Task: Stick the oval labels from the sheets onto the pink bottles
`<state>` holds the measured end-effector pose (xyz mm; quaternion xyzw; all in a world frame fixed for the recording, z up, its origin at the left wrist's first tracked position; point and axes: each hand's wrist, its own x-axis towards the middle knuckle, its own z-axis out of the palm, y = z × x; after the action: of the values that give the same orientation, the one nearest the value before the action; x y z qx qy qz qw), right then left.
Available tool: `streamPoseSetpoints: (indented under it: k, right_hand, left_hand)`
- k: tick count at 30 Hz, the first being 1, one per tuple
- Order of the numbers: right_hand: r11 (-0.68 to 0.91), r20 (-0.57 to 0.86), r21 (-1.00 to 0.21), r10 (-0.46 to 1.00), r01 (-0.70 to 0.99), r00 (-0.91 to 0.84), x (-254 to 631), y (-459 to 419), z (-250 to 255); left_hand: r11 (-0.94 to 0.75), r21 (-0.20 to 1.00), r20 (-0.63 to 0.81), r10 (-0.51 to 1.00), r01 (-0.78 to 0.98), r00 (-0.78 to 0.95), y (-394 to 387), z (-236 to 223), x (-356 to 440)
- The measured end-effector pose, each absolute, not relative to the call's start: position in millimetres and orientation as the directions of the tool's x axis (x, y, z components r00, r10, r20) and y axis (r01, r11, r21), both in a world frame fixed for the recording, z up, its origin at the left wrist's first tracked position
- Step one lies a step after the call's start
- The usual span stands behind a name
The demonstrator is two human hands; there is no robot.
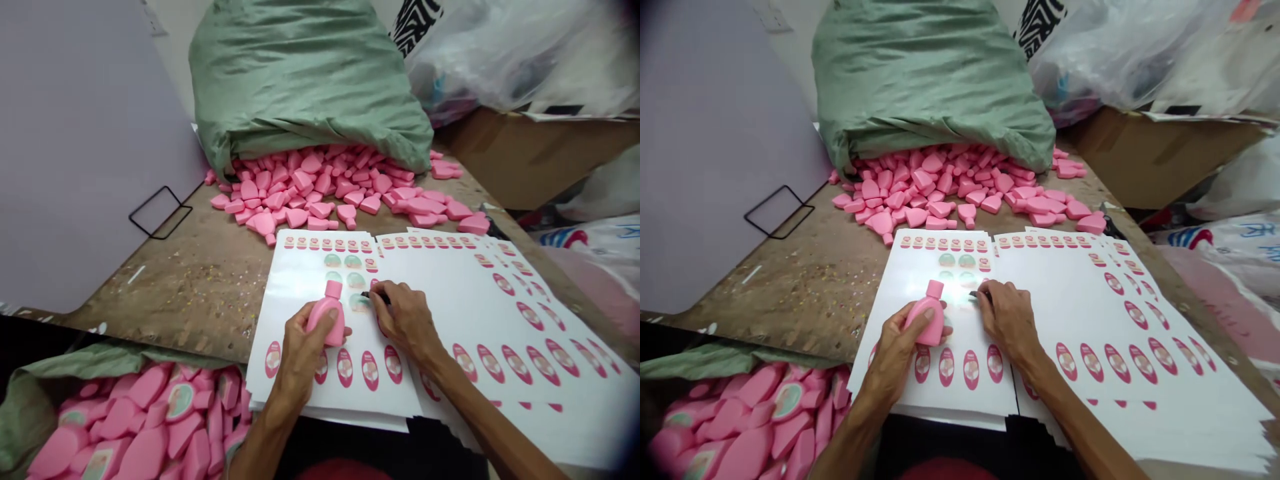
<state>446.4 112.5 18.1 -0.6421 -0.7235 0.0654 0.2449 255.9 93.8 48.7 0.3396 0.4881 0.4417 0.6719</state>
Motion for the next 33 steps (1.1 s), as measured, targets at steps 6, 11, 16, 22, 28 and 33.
streamPoseSetpoints:
  k: [6,11,16,22,28,33]
  right_hand:
    - [0.212,0.307,-0.274,0.944,0.938,-0.124,461.2,117.9,15.3]
    - [0.231,0.313,-0.285,0.940,0.930,-0.137,462.2,117.7,11.9]
    - [0.235,0.302,-0.369,0.945,0.899,-0.123,464.3,118.8,8.5]
    - [0.234,0.352,-0.365,0.931,0.901,-0.099,459.9,117.5,4.6]
    - [0.196,0.387,-0.552,0.921,0.811,0.040,456.0,108.2,28.1]
    - [-0.043,0.049,-0.877,0.983,0.479,0.178,452.8,105.5,56.2]
  left_hand:
    - [0.384,0.899,-0.358,0.921,-0.212,0.151,104.8,43.6,280.7]
    - [0.376,0.915,-0.351,0.921,-0.147,0.170,111.6,36.8,291.5]
    - [0.349,0.933,-0.332,0.929,-0.089,0.162,112.1,33.1,295.0]
    - [0.328,0.937,-0.307,0.936,-0.116,0.170,111.0,30.7,294.7]
    - [0.347,0.892,-0.319,0.937,-0.291,0.141,110.1,26.7,291.7]
    - [0.409,0.766,-0.365,0.912,-0.496,0.187,108.1,34.7,289.5]
